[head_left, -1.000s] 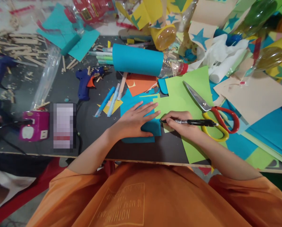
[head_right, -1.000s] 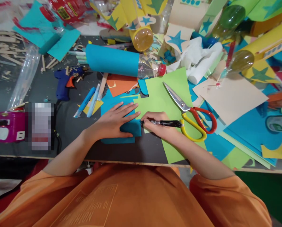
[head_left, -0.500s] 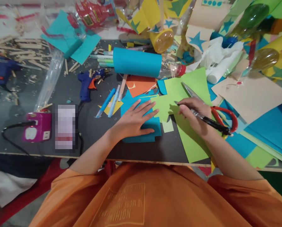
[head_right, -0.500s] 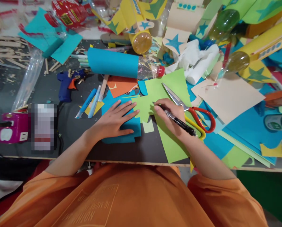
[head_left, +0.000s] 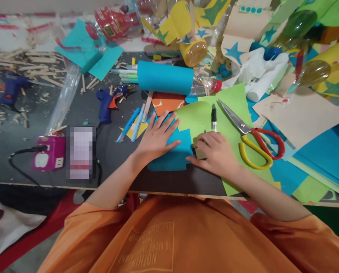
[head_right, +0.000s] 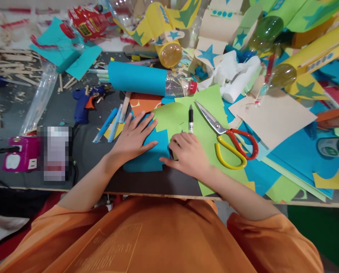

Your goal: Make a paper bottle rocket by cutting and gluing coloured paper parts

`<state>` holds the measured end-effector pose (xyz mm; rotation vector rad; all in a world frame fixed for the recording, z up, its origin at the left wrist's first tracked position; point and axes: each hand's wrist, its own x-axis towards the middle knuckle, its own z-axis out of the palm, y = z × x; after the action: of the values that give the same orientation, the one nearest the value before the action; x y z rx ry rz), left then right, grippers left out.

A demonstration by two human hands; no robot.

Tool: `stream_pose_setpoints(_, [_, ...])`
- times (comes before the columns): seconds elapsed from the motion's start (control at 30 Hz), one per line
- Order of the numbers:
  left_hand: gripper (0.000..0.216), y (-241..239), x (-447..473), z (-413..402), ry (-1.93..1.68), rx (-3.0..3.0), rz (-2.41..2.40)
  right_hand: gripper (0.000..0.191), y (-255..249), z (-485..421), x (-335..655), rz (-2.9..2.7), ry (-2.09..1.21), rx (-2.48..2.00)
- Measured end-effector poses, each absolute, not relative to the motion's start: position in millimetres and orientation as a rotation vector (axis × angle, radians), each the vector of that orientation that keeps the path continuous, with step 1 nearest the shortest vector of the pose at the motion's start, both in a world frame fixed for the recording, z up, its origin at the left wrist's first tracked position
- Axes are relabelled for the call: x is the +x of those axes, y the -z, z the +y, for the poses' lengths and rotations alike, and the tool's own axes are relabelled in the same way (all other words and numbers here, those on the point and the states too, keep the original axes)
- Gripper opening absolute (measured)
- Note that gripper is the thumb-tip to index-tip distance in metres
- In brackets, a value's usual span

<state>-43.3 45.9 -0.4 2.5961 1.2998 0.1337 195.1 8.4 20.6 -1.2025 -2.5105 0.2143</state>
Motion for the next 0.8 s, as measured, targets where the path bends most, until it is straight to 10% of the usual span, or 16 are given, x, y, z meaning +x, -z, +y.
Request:
stream_pose_setpoints(0.33, [0.047, -13, -35, 39, -0.18, 2.742, 1.12, 0.045, -17, -11, 182, -2.546, -0.234, -1.331])
stream_pose_setpoints(0.5, [0.045, -6, -34, 36, -0.251, 2.735, 1.114, 0.015, -12, -10, 180, -2.289, -0.633, -1.135])
stream_pose_setpoints(0.8, [0.054, 4, -40, 43, -0.284, 2.597, 1.233, 0.015, -25, -3, 186, -1.829, -1.298, -1.276])
